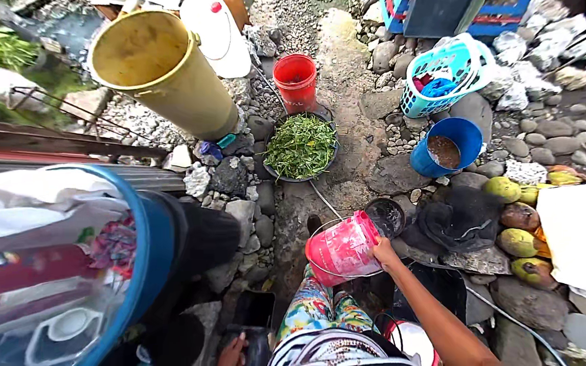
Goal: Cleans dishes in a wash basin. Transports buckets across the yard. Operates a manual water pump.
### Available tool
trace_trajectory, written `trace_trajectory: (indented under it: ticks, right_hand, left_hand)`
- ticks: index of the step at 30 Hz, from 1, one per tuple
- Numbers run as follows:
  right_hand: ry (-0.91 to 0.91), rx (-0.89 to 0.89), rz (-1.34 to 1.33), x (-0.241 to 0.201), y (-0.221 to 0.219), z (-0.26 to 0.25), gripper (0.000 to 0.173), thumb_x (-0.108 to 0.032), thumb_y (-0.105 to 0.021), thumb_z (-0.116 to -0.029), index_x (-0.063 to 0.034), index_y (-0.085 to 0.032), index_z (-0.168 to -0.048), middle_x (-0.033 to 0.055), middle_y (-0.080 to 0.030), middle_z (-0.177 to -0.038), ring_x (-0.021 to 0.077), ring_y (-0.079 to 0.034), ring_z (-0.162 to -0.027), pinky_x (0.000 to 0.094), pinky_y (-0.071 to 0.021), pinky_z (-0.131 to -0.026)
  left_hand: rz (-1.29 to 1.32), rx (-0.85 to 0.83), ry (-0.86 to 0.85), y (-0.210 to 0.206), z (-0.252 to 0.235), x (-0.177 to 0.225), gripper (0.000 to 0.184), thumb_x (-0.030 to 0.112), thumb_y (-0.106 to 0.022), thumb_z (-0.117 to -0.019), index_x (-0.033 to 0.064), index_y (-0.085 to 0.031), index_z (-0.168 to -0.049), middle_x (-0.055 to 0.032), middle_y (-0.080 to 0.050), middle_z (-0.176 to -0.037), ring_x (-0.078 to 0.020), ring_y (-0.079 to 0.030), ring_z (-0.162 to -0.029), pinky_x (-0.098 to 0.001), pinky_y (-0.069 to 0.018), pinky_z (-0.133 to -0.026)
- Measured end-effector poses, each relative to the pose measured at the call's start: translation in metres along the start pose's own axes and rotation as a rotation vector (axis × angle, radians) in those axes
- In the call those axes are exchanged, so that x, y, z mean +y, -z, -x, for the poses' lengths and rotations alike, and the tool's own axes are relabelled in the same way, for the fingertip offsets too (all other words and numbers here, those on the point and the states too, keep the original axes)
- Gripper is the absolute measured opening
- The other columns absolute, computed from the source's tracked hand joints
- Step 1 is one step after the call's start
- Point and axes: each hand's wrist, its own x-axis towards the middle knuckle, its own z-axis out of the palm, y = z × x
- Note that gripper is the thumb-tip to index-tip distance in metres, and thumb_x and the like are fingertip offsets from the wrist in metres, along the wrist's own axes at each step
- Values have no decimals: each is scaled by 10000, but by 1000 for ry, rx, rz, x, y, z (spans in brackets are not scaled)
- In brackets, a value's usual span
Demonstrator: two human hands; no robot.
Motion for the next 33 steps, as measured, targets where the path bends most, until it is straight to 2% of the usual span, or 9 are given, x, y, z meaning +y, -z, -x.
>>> trace_trajectory:
  ticks: [2, 5, 7, 8, 11, 15, 23, 27, 33]
  right_hand:
    - [36, -5, 112, -21, 1, -10, 256, 140, -693, -723, 72, -644, -965, 194, -650, -913, 265, -635, -832, 462, -538, -750]
    - [75, -105, 553, -71, 4, -26, 210, -61, -701, -845, 35, -720, -1032, 238, -708, -1039, 382, -670, -1041, 596, -504, -922]
    - [87, -175, 820, -110, 9, -41, 262, -135, -659, -908, -6, -731, -1124, 232, -710, -1157, 400, -644, -1168, 610, -470, -1002]
    - [95, -186, 909, -125, 14, -52, 273, -150, -650, -914, -24, -735, -1141, 223, -712, -1177, 398, -640, -1188, 612, -468, -1010]
    - [96, -183, 1050, -169, 39, -93, 268, -150, -656, -906, -34, -729, -1136, 223, -714, -1166, 405, -645, -1177, 618, -474, -990]
    - [101, -136, 1217, -240, 72, -132, 340, -133, -662, -911, -55, -713, -1238, 249, -705, -1197, 443, -641, -1182, 639, -469, -991]
    - [174, -219, 1504, -441, 131, -230, 339, -105, -665, -917, -14, -692, -1243, 286, -680, -1208, 481, -619, -1188, 671, -453, -973]
    - [316, -289, 1663, -530, 142, -308, 227, -86, -719, -882, -23, -741, -1099, 243, -717, -1078, 449, -661, -1080, 650, -485, -894]
    - [551, -572, 1890, -653, 116, -424, 188, -107, -721, -893, 14, -718, -1037, 241, -704, -1057, 447, -653, -1079, 650, -485, -875]
  left_hand:
    - [24, -9, 7, -2, -6, 19, 498, 402, -339, -1136, 10, -641, -1191, -43, -570, -646, -118, -505, -484, -279, -456, -493]
    - [80, -35, 9, -6, -19, 56, 504, 394, -315, -1140, 3, -620, -1228, -54, -577, -681, -130, -520, -508, -292, -469, -511]
    - [131, -36, 2, -7, -35, 82, 504, 394, -309, -1141, -1, -612, -1224, -55, -568, -667, -132, -521, -500, -290, -471, -495]
    - [150, -31, 5, -8, -43, 96, 503, 398, -312, -1141, 2, -611, -1222, -56, -562, -662, -133, -519, -497, -289, -469, -492]
    - [230, -12, -3, -7, -65, 153, 486, 388, -335, -1139, -5, -609, -1220, -58, -536, -638, -136, -496, -475, -288, -451, -472]
    - [266, -9, -40, 8, -85, 232, 478, 390, -347, -1136, 0, -607, -1230, -55, -526, -629, -132, -483, -464, -282, -443, -457]
    - [190, 36, -187, 33, -105, 389, 442, 327, -368, -1138, -14, -619, -1264, -94, -581, -708, -160, -512, -539, -336, -478, -547]
    - [219, 68, -171, 14, -114, 446, 443, 334, -379, -1135, -15, -628, -1251, -87, -574, -703, -153, -509, -545, -331, -473, -558]
    - [266, 121, -59, -51, -91, 530, 437, 346, -411, -1126, -7, -641, -1243, -121, -608, -738, -200, -549, -598, -393, -499, -620]
